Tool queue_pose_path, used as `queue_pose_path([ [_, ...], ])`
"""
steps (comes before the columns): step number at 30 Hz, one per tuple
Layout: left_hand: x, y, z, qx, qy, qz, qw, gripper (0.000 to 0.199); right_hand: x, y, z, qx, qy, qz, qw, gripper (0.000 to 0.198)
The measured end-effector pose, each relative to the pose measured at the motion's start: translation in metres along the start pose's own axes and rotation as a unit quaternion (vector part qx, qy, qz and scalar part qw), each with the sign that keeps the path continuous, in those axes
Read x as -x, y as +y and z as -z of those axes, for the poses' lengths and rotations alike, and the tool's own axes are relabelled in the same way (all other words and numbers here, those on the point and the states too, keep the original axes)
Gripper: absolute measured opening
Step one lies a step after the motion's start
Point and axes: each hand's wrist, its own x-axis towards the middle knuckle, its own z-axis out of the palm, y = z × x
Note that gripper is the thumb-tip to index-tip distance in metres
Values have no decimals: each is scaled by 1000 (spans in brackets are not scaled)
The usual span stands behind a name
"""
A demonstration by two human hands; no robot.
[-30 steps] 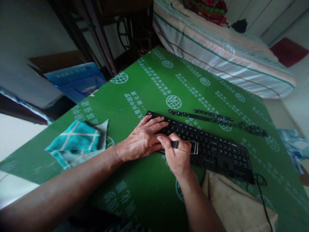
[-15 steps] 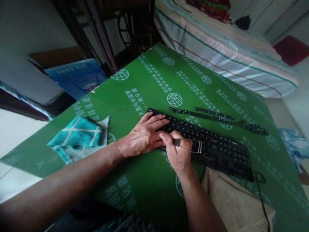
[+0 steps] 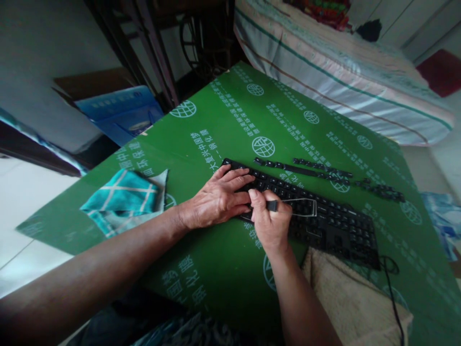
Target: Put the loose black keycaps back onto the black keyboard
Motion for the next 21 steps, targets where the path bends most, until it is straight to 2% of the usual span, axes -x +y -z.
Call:
queue_pose_path([
  [10,-2,0,6,25,-10,2,1000,18,-2,-4,-5,-90,46,-50,994,47],
  [16,-2,-1,6,24,-10,-1,1000,20,-5,-5,-3,-188,84,-111,972,47],
  [21,-3,-1,7,22,-18,-1,1000,21,-6,-7,2,-236,80,-129,960,50],
])
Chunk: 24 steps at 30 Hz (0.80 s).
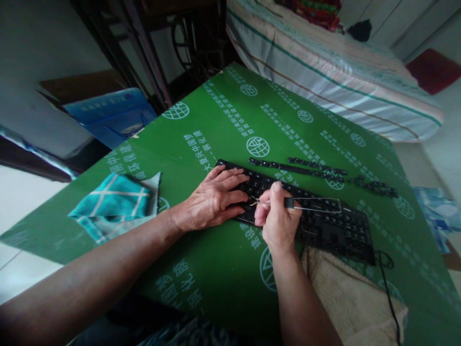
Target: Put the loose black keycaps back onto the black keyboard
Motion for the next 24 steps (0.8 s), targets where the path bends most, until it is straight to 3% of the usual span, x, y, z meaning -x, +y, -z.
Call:
queue_pose_path([
  [7,-1,3,2,-6,1,-6,1000,25,-4,-16,9,5,-27,35,999,47],
  [10,-3,3,-2,-12,24,-35,999,21,-8,-27,22,95,-21,92,991,37],
  [13,-4,0,-8,-13,56,-43,997,20,-12,-39,50,249,-9,156,956,26],
  [15,-5,-3,-12,-10,78,-54,995,19,-17,-46,81,370,27,192,908,24],
  [18,-5,-8,-16,-1,101,-84,991,19,-27,-52,151,569,79,217,789,24],
  [20,-6,-10,-16,12,128,-99,987,18,-34,-51,208,662,71,219,713,28],
  [22,-6,-11,-13,29,162,-116,979,18,-37,-46,265,745,75,169,641,29],
  [24,-6,-9,-8,53,180,-121,975,17,-36,-37,315,802,71,89,586,29],
])
